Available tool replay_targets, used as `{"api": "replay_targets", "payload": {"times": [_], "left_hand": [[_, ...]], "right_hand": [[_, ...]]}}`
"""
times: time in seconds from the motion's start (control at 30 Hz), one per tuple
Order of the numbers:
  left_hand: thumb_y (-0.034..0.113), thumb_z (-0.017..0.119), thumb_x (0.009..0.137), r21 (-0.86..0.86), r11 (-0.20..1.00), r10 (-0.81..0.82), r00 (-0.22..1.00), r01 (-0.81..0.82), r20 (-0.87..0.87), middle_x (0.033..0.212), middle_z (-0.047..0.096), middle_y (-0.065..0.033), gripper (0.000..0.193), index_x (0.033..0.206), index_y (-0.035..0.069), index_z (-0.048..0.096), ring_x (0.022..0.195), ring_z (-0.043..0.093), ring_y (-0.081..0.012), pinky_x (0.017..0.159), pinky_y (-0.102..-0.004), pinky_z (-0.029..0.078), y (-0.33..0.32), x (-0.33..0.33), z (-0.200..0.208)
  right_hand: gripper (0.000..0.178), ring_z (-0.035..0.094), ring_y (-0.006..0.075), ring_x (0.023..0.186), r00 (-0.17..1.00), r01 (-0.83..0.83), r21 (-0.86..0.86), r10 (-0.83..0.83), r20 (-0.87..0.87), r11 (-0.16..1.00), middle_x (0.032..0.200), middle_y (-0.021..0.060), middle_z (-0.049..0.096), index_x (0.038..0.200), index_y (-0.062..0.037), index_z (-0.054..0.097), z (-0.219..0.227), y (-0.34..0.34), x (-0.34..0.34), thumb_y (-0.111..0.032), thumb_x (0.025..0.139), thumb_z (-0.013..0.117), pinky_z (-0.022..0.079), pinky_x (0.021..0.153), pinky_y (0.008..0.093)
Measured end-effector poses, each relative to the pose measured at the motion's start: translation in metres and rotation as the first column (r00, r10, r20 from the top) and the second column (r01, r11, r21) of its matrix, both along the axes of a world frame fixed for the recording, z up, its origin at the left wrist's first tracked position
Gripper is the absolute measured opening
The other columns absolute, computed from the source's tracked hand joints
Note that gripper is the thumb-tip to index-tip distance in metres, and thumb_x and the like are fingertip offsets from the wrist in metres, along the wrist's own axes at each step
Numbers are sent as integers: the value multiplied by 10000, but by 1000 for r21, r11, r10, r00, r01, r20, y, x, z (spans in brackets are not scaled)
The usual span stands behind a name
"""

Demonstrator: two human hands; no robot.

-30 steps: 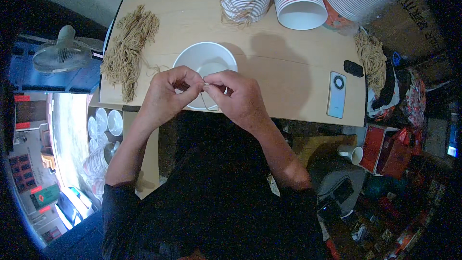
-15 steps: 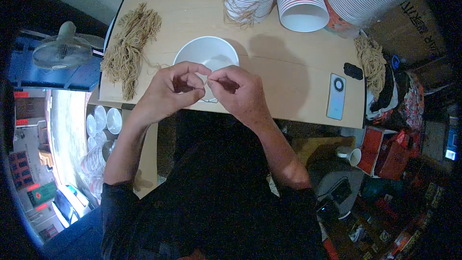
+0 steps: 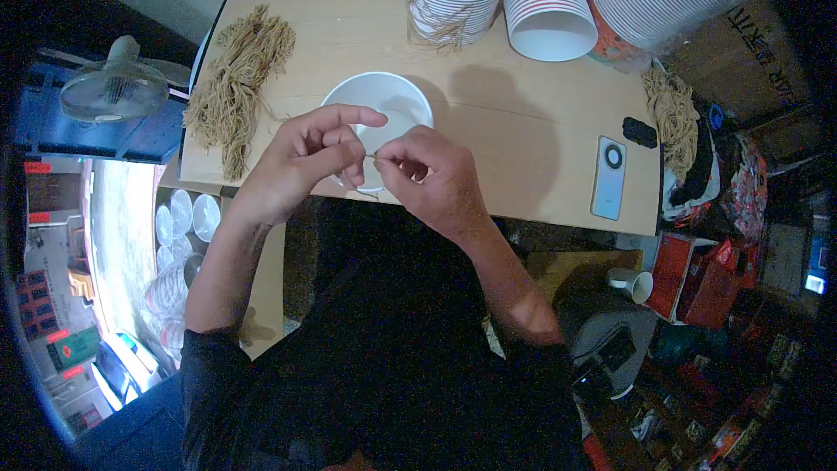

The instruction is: Threading string handles through pre-cut holes in paper buckets.

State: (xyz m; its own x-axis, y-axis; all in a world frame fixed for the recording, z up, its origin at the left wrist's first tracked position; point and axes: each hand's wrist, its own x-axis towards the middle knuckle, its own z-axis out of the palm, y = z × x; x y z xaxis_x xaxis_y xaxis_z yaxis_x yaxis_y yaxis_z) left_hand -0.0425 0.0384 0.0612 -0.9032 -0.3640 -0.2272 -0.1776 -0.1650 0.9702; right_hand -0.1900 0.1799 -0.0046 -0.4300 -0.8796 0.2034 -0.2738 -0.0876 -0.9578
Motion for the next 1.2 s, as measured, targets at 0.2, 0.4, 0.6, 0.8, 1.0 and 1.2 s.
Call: {"api": "replay_targets", "payload": {"times": [0.2, 0.4, 0.6, 0.8, 1.0, 1.2], "left_hand": [[57, 613, 924, 229, 962, 150, 989, -147, 5, 765, 592, -3, 413, 1331, 5, 565, 675, 598, -109, 620, -250, 505, -1, -3, 0], [76, 629, 938, 352, 907, 278, 957, -233, -81, 748, 576, -31, 414, 1328, -29, 538, 683, 598, -140, 622, -238, 491, -10, -5, 16], [64, 623, 956, 422, 878, 314, 938, -226, -151, 740, 584, -41, 398, 1329, -45, 537, 702, 620, -150, 635, -249, 488, -11, 2, 31], [72, 614, 964, 402, 879, 370, 899, -257, -235, 741, 564, -49, 386, 1328, -28, 534, 689, 608, -168, 619, -264, 487, -16, 12, 47], [75, 614, 964, 411, 868, 390, 894, -277, -221, 739, 548, -39, 367, 1312, -20, 546, 691, 596, -153, 618, -257, 499, -21, 16, 41], [135, 636, 988, 347, 894, 379, 890, -283, -252, 768, 549, -25, 357, 1308, -9, 568, 689, 592, -142, 624, -258, 507, -27, 27, 53]], "right_hand": [[68, 634, 121, 722, 994, -3, -72, -5, -111, 997, 825, 43, 669, 849, -18, 703, -12, 5, -1, 30, 811, 733, 509, 645, 263], [114, 657, 250, 771, 931, 31, -165, -89, -353, 986, 812, 48, 659, 822, -87, 708, -26, 10, -6, -42, 751, 785, 522, 707, 368], [177, 641, 255, 919, 864, -8, -186, -86, -496, 983, 905, 29, 656, 825, -85, 705, -36, 13, -15, 14, 707, 793, 507, 856, 419], [179, 641, 237, 919, 855, -27, -200, -81, -513, 980, 893, 23, 653, 818, -95, 706, -42, 10, -22, 3, 701, 801, 499, 905, 424], [137, 640, 240, 894, 796, -98, -158, -18, -606, 982, 862, 17, 649, 818, -125, 708, -43, 5, -28, -75, 734, 804, 468, 959, 490], [128, 647, 236, 911, 722, -114, -74, 31, -691, 991, 882, 21, 653, 816, -116, 714, -29, 8, -48, -67, 723, 786, 452, 1004, 473]]}}
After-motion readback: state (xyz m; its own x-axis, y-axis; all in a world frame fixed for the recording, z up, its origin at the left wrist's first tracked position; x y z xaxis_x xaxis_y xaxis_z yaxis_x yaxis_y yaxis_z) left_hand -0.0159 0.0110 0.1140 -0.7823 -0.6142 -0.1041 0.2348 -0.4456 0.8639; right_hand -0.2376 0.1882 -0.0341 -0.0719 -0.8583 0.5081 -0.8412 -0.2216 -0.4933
